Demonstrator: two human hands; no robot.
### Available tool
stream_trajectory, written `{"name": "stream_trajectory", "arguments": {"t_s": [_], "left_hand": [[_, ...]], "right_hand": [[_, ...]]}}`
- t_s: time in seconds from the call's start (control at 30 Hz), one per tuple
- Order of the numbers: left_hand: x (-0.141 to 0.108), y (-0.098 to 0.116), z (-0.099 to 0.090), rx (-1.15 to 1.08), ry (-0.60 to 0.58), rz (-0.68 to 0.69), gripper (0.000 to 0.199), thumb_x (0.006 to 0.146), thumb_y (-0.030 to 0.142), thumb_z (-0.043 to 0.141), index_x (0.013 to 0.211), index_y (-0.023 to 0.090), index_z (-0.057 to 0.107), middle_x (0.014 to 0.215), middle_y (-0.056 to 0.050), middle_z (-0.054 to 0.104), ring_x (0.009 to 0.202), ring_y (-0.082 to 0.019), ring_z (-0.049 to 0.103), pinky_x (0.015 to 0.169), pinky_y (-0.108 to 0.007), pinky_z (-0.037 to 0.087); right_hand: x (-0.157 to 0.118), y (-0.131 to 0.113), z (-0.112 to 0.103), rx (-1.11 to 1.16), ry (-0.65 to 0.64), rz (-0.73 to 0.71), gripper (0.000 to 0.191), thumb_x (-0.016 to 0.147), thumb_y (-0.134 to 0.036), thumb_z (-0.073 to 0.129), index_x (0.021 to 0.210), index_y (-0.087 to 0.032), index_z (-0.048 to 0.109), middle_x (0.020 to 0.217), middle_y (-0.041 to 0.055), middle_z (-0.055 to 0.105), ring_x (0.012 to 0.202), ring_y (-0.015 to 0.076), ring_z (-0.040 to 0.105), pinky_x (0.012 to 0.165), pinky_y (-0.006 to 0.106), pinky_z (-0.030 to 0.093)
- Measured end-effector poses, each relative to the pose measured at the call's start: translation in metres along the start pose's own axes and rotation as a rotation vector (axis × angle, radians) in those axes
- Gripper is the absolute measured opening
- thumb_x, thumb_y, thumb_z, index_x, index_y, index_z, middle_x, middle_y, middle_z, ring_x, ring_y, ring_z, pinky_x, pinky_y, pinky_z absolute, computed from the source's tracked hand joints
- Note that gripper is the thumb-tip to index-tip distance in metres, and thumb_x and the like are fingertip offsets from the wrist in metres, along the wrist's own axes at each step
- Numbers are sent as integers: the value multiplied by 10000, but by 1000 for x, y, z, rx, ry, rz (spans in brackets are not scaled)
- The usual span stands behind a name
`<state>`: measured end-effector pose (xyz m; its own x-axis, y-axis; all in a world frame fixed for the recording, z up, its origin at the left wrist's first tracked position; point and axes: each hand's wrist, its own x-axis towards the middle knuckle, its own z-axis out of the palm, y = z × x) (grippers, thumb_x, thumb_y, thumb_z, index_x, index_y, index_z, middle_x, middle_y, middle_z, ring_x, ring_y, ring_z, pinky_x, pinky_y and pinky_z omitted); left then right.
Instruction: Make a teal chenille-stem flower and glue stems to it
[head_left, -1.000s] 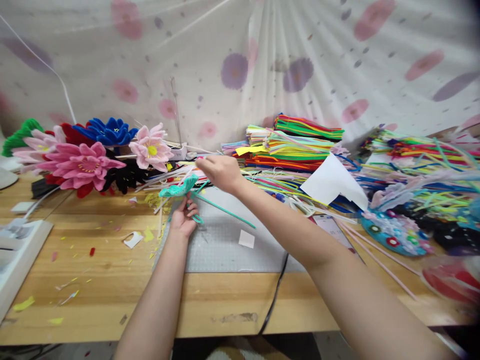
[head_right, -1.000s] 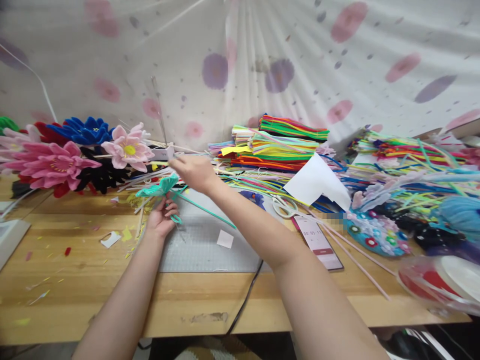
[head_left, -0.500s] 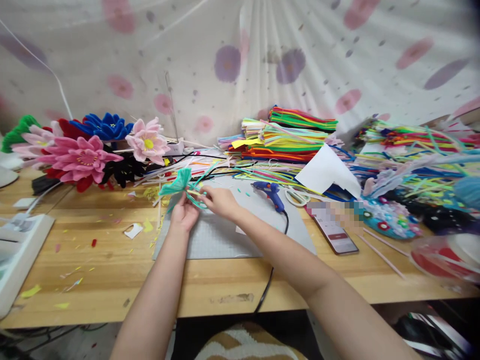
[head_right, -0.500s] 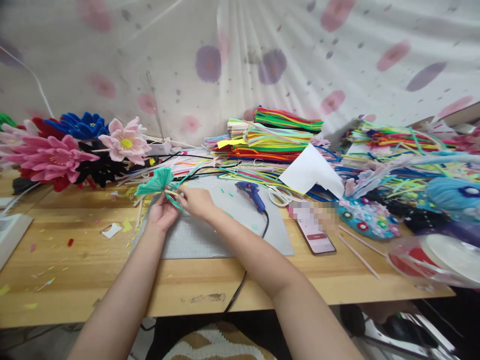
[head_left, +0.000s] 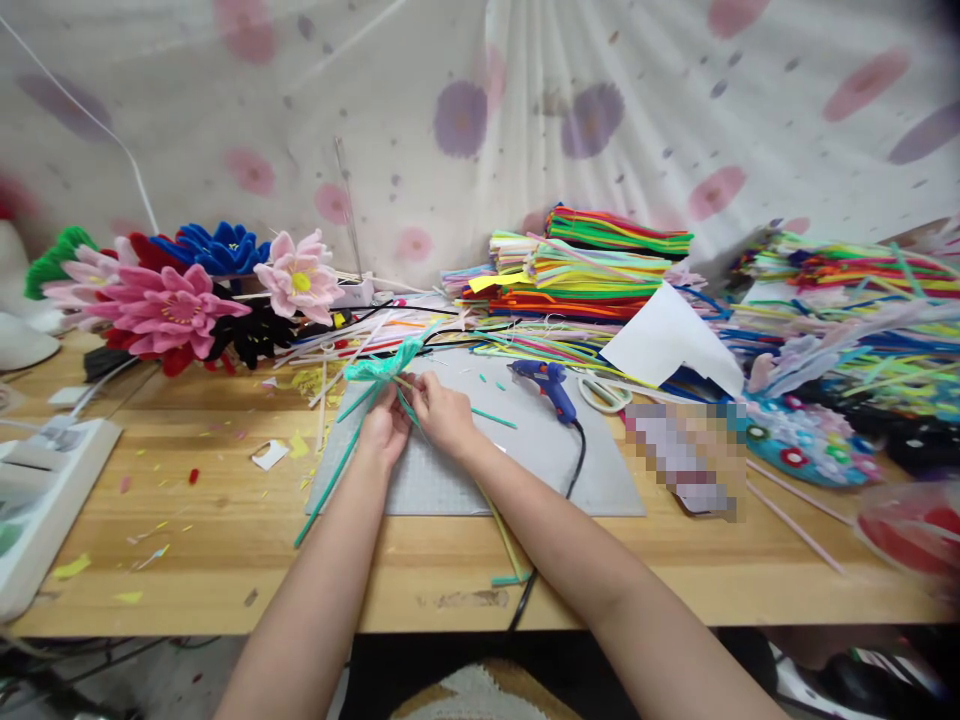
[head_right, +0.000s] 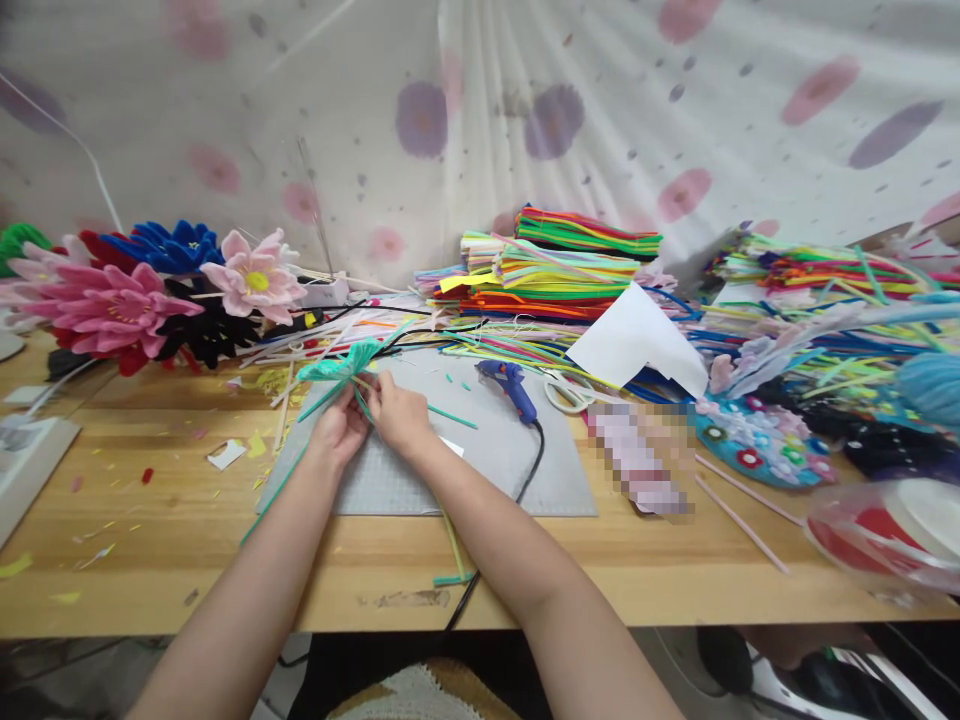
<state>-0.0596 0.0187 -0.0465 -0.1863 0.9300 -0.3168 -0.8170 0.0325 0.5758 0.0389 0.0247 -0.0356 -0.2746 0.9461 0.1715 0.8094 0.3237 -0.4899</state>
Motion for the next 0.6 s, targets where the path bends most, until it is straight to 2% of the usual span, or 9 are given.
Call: {"name": "stream_trajectory", "arguments": {"t_s": [0.17,0.43,0.6], "left_hand": [[0,-5,4,-16,0,7,196,838,120,458,779,105,644,777,-51,681,716,-96,630,743,-203,485],[2,-2,8,-104,48,-54,272,870,122,402,708,112,620,611,-7,619,597,-57,593,726,-171,480],[3,6,7,-159,71,-69,287,873,115,394,664,122,592,572,2,605,723,-101,641,780,-229,487]], "right_hand": [[1,-1,6,-34,-44,-37,262,869,-357,351,1029,-201,488,873,51,663,745,182,615,640,265,372],[1,-4,4,49,-42,-38,255,887,-382,322,1006,-223,483,887,30,658,746,170,612,635,264,375],[1,1,6,230,-86,13,282,879,-445,347,977,-204,455,935,43,642,821,167,604,658,257,394]]}}
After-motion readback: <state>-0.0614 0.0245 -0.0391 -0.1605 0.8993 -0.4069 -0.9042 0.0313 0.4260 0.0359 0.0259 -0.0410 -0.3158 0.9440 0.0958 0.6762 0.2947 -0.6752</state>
